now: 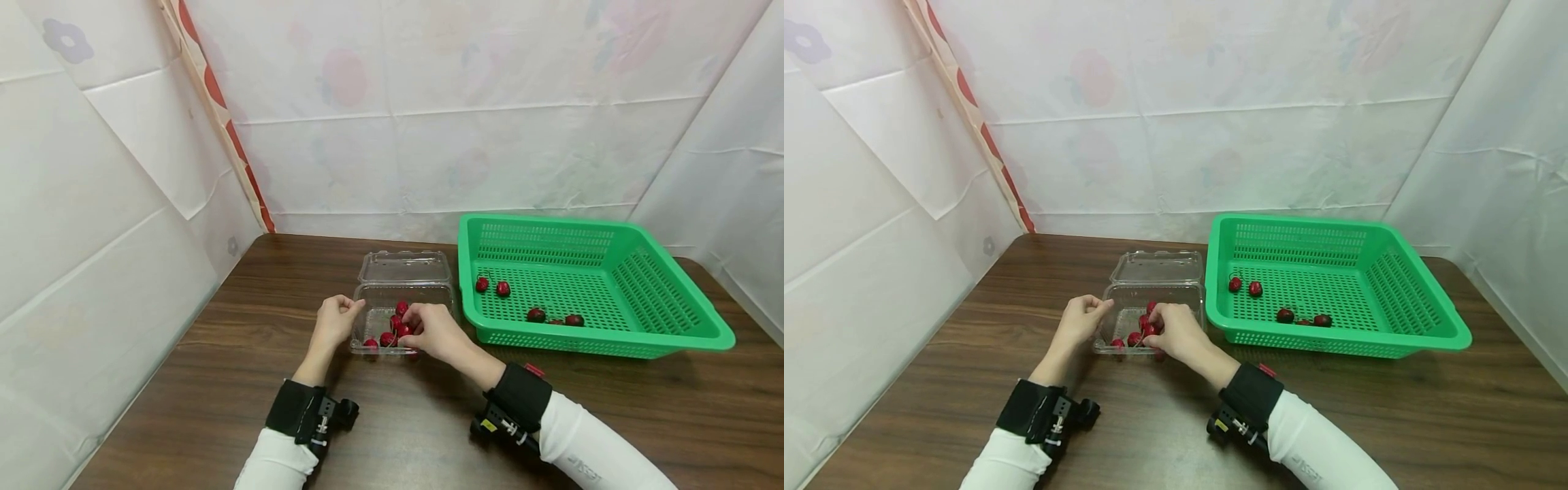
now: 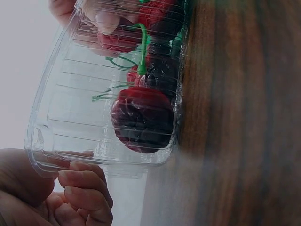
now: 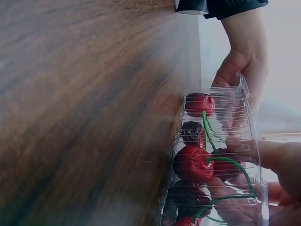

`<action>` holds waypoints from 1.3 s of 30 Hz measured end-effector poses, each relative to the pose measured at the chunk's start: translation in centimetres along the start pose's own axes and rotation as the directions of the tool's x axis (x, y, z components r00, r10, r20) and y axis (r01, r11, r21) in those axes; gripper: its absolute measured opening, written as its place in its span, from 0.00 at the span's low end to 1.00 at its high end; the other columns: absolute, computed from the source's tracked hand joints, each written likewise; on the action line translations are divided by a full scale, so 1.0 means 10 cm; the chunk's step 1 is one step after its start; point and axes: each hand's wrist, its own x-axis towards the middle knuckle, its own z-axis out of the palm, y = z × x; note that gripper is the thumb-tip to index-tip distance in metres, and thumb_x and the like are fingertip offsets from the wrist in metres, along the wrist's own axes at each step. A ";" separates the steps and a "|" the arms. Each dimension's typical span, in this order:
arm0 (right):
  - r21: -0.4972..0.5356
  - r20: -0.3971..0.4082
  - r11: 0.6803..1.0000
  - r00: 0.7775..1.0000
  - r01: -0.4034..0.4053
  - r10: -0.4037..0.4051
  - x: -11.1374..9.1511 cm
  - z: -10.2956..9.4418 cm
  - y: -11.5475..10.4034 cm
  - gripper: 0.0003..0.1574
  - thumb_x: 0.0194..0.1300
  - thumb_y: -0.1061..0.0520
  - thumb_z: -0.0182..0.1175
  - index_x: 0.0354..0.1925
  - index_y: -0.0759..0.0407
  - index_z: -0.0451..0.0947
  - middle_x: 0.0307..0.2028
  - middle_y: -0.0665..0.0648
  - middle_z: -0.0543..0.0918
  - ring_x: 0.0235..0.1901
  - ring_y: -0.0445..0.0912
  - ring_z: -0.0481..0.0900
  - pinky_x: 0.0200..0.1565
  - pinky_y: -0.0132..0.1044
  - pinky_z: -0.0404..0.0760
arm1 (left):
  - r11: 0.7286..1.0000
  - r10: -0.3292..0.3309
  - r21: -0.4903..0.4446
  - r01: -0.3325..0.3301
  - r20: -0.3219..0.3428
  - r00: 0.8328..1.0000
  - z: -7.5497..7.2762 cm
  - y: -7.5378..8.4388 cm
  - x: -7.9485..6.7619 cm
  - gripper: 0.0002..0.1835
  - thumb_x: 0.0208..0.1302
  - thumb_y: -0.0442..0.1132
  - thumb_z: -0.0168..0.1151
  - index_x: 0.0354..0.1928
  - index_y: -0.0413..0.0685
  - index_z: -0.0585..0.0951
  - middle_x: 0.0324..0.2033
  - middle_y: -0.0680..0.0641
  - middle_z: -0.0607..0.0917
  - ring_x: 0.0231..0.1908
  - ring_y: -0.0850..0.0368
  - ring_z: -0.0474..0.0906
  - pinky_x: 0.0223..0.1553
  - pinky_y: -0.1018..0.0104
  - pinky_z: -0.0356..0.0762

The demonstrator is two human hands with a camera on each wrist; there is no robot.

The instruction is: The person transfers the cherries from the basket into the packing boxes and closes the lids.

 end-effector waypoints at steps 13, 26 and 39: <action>0.010 0.039 0.999 0.998 -0.045 0.045 0.00 -0.03 -0.01 0.16 0.50 0.57 0.66 0.36 0.64 0.76 0.26 0.52 0.78 0.25 0.40 0.74 0.28 0.31 0.73 | 1.000 -0.005 0.005 0.004 0.008 1.000 0.01 0.00 0.01 0.14 0.61 0.42 0.54 0.28 0.36 0.73 0.09 0.54 0.65 0.11 0.63 0.59 0.15 0.71 0.58; -0.034 -0.045 0.998 0.998 0.048 -0.050 -0.14 -0.16 -0.08 0.11 0.54 0.56 0.63 0.33 0.62 0.76 0.25 0.49 0.77 0.24 0.38 0.74 0.28 0.29 0.73 | 1.000 -0.003 0.010 0.003 -0.004 1.000 0.01 -0.01 0.01 0.13 0.61 0.41 0.55 0.27 0.36 0.73 0.11 0.53 0.67 0.13 0.63 0.61 0.16 0.70 0.60; -0.047 -0.180 0.986 0.969 0.162 -0.168 -0.33 -0.37 -0.14 0.03 0.55 0.60 0.61 0.30 0.57 0.76 0.25 0.47 0.76 0.22 0.35 0.72 0.25 0.27 0.72 | 1.000 -0.006 0.004 0.006 -0.004 1.000 0.01 0.00 0.01 0.13 0.61 0.41 0.55 0.27 0.36 0.73 0.09 0.54 0.66 0.12 0.63 0.60 0.16 0.70 0.60</action>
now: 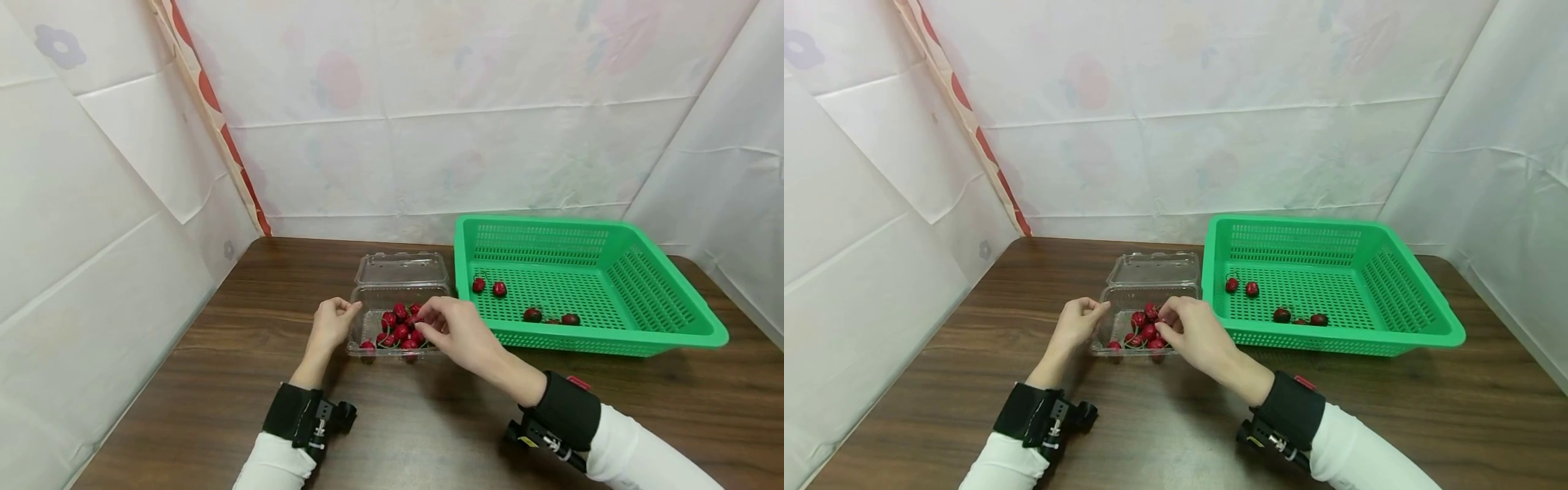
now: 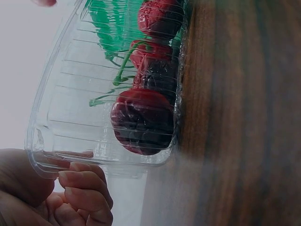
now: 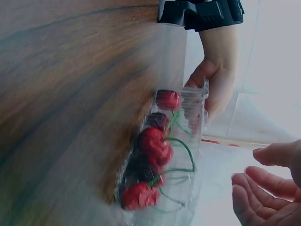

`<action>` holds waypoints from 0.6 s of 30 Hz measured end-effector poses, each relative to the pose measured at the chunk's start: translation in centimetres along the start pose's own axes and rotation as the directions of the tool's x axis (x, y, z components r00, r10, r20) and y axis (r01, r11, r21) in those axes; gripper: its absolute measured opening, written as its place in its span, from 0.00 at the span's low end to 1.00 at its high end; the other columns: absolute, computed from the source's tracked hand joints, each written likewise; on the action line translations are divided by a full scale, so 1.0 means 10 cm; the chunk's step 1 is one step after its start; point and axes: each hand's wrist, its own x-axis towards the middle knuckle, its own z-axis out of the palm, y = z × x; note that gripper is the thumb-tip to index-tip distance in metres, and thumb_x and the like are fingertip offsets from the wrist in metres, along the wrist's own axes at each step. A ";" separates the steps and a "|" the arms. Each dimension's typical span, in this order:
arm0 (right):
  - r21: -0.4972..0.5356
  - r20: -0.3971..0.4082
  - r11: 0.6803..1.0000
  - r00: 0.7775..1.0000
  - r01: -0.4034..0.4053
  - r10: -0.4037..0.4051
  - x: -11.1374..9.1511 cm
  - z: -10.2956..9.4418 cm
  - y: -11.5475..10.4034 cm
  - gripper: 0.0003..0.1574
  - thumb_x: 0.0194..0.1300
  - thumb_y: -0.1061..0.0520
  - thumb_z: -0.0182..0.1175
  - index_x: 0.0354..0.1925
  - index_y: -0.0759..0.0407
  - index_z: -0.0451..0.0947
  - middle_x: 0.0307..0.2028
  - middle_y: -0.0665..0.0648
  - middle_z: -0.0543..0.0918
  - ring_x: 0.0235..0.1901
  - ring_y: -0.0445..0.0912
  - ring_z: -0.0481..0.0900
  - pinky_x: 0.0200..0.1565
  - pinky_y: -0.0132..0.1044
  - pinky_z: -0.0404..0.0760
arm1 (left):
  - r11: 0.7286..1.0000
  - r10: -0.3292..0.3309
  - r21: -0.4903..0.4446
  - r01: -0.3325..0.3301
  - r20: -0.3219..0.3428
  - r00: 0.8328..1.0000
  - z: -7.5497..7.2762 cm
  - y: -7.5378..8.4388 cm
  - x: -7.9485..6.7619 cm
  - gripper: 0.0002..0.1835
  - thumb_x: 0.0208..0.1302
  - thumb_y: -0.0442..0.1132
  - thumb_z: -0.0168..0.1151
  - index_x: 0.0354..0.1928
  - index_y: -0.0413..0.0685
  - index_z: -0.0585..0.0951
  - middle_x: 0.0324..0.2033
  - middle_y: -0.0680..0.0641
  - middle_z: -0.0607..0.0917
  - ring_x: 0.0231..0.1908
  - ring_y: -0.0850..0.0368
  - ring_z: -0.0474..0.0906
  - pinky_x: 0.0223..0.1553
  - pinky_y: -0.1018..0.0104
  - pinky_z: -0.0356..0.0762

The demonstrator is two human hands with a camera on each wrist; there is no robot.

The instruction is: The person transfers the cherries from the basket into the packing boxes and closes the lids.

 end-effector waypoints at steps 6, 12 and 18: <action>-0.018 -0.078 0.997 0.994 0.073 -0.074 -0.06 -0.15 0.02 0.05 0.54 0.62 0.62 0.31 0.59 0.75 0.25 0.48 0.76 0.22 0.35 0.72 0.25 0.27 0.73 | 1.000 -0.005 -0.005 0.005 -0.003 1.000 0.00 0.01 -0.01 0.13 0.61 0.41 0.55 0.27 0.36 0.73 0.09 0.54 0.66 0.12 0.63 0.60 0.16 0.70 0.60; -0.107 -0.115 0.989 0.987 0.099 -0.111 -0.13 -0.31 0.09 0.06 0.53 0.63 0.63 0.32 0.59 0.75 0.26 0.48 0.76 0.23 0.37 0.71 0.24 0.30 0.72 | 1.000 0.003 0.002 -0.003 -0.004 1.000 0.00 0.01 -0.01 0.13 0.61 0.41 0.55 0.27 0.35 0.74 0.10 0.54 0.65 0.13 0.63 0.60 0.17 0.70 0.60; -0.191 -0.131 0.976 0.982 0.107 -0.134 -0.19 -0.46 0.21 0.06 0.52 0.63 0.63 0.32 0.59 0.76 0.28 0.49 0.77 0.24 0.39 0.71 0.25 0.32 0.71 | 1.000 0.000 -0.010 0.000 0.003 1.000 0.00 0.00 0.00 0.13 0.61 0.41 0.55 0.27 0.36 0.73 0.09 0.54 0.65 0.12 0.63 0.60 0.16 0.70 0.60</action>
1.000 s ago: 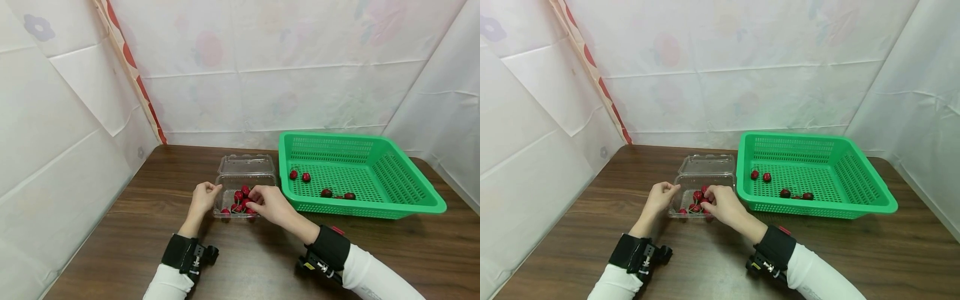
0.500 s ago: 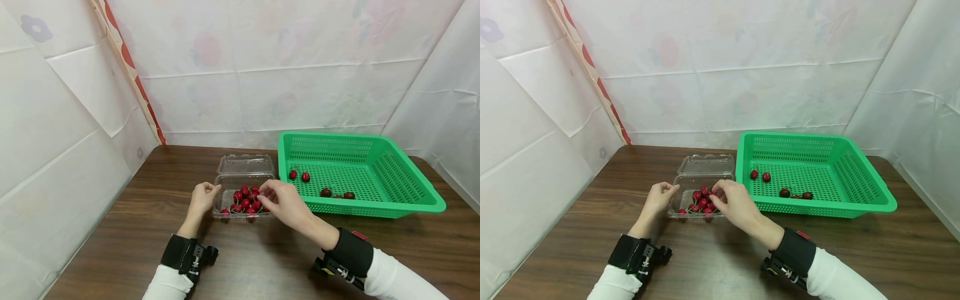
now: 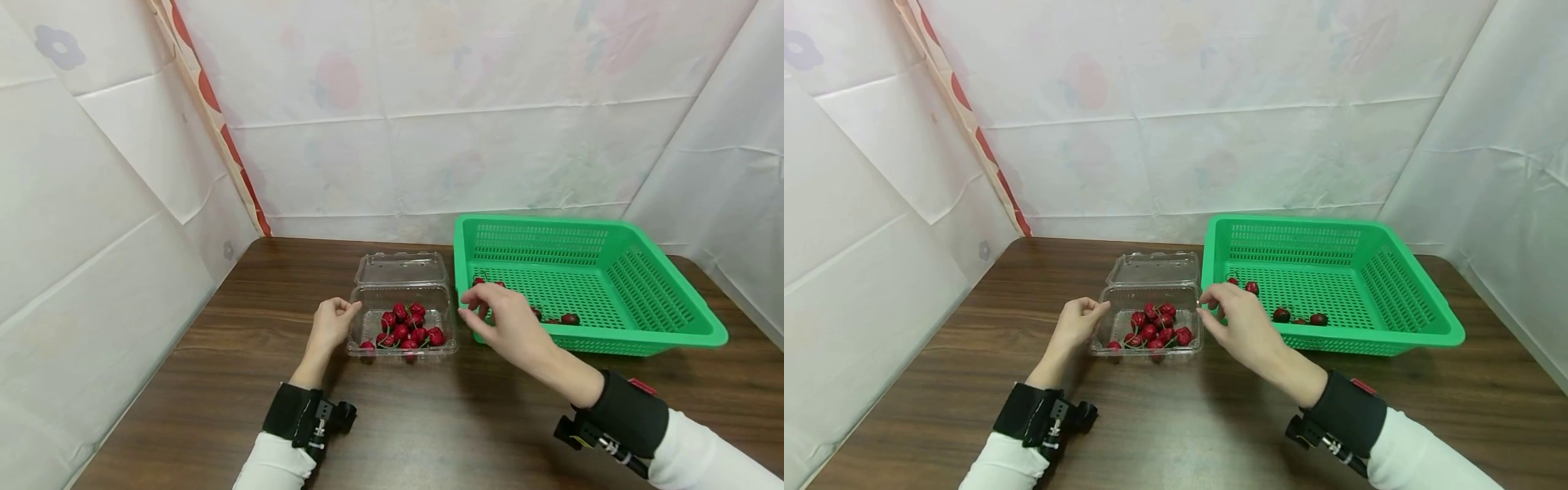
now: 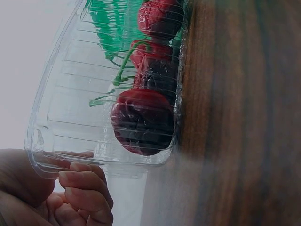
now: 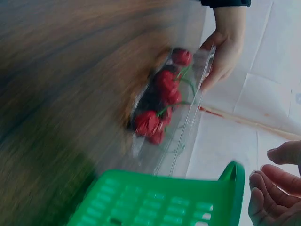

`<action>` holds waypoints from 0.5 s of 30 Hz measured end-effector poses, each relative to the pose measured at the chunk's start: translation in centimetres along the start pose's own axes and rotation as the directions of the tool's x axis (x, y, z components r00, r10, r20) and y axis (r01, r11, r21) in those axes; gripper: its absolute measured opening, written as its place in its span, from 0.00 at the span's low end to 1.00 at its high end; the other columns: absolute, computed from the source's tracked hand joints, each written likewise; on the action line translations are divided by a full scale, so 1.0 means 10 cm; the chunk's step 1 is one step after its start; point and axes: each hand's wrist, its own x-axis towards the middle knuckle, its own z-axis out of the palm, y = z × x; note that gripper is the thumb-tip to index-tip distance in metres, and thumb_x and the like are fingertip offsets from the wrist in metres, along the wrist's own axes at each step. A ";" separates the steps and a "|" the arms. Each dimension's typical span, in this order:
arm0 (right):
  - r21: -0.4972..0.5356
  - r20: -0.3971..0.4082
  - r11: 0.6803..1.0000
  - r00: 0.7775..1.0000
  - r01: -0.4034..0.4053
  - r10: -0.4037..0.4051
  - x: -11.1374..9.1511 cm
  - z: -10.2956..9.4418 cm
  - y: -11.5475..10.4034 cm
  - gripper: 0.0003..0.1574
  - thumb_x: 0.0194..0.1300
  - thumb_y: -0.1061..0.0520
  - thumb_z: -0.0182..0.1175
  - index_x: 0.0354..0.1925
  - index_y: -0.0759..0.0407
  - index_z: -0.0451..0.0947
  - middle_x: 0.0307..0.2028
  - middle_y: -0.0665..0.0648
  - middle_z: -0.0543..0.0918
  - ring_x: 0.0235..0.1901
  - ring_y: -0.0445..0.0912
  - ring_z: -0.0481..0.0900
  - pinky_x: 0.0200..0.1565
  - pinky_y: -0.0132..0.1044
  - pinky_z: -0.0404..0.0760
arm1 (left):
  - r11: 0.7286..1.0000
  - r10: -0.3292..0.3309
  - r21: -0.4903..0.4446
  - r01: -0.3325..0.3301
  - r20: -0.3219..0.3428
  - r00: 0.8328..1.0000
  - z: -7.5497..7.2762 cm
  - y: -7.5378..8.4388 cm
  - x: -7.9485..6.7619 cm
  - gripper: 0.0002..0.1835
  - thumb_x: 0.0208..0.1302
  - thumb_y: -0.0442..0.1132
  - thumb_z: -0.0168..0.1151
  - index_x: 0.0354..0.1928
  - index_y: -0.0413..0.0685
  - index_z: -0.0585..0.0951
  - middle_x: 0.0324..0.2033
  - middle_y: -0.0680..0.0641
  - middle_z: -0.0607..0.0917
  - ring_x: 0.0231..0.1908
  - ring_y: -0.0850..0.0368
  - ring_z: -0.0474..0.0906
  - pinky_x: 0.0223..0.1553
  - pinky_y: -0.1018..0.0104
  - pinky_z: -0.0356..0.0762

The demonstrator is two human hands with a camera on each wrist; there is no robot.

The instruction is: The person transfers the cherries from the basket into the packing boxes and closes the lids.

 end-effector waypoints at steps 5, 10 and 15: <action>-0.041 0.008 0.999 1.000 0.003 -0.002 -0.03 -0.11 0.10 0.07 0.52 0.64 0.63 0.32 0.61 0.76 0.29 0.52 0.77 0.25 0.41 0.72 0.27 0.34 0.73 | 1.000 -0.001 0.009 0.001 -0.004 1.000 0.00 -0.01 0.01 0.13 0.61 0.41 0.55 0.27 0.36 0.73 0.10 0.54 0.66 0.13 0.63 0.60 0.17 0.70 0.60; -0.096 0.019 0.995 1.000 -0.015 0.017 -0.06 -0.22 0.20 0.06 0.52 0.63 0.63 0.32 0.59 0.76 0.29 0.51 0.77 0.26 0.41 0.72 0.28 0.36 0.73 | 1.000 -0.002 0.006 0.002 -0.005 1.000 0.01 -0.02 0.02 0.13 0.61 0.41 0.55 0.27 0.36 0.73 0.10 0.54 0.65 0.12 0.63 0.60 0.17 0.70 0.60; -0.113 0.027 0.993 0.999 -0.029 0.032 -0.08 -0.35 0.31 0.05 0.53 0.62 0.62 0.32 0.58 0.77 0.29 0.50 0.78 0.26 0.41 0.73 0.25 0.33 0.72 | 1.000 0.003 0.004 -0.003 -0.004 1.000 0.00 -0.01 0.01 0.13 0.61 0.40 0.54 0.26 0.36 0.73 0.09 0.54 0.64 0.12 0.63 0.59 0.16 0.70 0.59</action>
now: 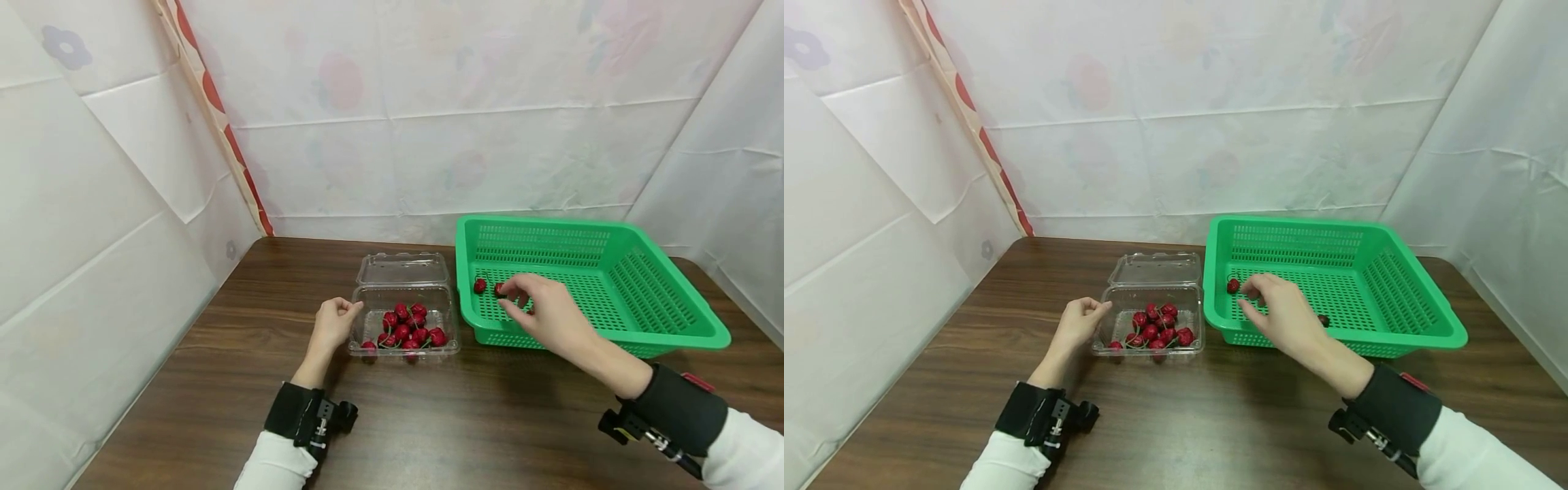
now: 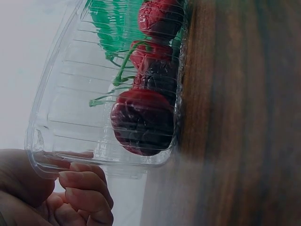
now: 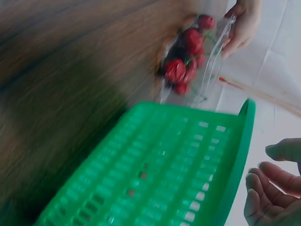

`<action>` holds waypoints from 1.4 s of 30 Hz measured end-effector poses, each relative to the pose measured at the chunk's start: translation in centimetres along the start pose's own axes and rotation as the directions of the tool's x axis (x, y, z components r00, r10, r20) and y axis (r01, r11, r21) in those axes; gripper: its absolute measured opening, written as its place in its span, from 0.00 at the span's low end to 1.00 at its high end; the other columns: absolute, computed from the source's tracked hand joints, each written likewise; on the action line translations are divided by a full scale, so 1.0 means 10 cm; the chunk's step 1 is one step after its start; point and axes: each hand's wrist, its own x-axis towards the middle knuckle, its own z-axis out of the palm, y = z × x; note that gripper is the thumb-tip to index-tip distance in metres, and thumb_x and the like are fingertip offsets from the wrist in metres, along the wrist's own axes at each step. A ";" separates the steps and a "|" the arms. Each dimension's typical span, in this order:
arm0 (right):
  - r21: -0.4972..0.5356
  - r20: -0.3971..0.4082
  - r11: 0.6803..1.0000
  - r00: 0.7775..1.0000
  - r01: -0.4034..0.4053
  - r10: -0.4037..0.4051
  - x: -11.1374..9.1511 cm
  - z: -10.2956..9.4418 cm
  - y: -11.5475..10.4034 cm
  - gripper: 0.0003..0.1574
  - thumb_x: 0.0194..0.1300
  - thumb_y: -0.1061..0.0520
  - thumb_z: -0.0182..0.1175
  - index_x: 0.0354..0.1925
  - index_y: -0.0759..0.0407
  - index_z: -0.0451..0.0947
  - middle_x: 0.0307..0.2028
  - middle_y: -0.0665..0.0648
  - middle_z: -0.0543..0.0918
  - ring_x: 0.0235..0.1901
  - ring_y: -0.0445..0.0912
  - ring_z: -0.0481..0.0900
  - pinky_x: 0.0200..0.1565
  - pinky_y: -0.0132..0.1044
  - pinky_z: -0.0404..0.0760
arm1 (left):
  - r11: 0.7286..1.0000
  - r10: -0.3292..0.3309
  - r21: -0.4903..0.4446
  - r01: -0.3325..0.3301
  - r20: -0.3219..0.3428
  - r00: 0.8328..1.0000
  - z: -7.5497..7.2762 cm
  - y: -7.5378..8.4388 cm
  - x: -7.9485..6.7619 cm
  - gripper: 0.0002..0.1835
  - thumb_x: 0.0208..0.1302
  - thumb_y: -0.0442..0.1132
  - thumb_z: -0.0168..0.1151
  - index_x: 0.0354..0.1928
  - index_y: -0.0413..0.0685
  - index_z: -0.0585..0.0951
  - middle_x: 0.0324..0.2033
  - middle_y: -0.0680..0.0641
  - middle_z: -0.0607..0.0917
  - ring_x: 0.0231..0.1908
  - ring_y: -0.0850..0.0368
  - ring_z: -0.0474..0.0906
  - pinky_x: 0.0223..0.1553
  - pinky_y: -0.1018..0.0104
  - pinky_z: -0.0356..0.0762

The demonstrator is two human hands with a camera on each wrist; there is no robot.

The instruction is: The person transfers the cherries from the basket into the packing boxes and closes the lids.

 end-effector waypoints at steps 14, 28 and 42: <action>-0.083 0.173 0.993 0.981 -0.078 0.092 -0.06 -0.21 0.42 0.09 0.55 0.62 0.61 0.36 0.62 0.74 0.32 0.57 0.78 0.30 0.48 0.75 0.30 0.40 0.74 | 1.000 -0.008 -0.006 0.008 0.015 1.000 -0.01 0.00 -0.01 0.13 0.62 0.41 0.54 0.27 0.36 0.73 0.09 0.54 0.64 0.12 0.63 0.59 0.16 0.70 0.58; -0.081 0.339 0.976 0.915 -0.202 0.217 -0.04 -0.27 0.65 0.16 0.55 0.59 0.60 0.40 0.68 0.73 0.36 0.64 0.78 0.30 0.50 0.76 0.30 0.41 0.74 | 1.000 0.025 0.007 -0.025 -0.005 1.000 0.00 -0.01 0.00 0.13 0.61 0.40 0.54 0.28 0.34 0.74 0.08 0.55 0.63 0.10 0.64 0.57 0.14 0.71 0.57; -0.089 0.485 0.966 0.837 -0.242 0.254 -0.04 -0.13 0.85 0.19 0.53 0.57 0.63 0.39 0.70 0.74 0.31 0.60 0.77 0.31 0.52 0.75 0.31 0.43 0.73 | 1.000 0.012 -0.008 -0.012 0.011 1.000 0.00 -0.01 -0.01 0.13 0.62 0.40 0.54 0.29 0.35 0.74 0.08 0.55 0.63 0.10 0.64 0.57 0.14 0.71 0.56</action>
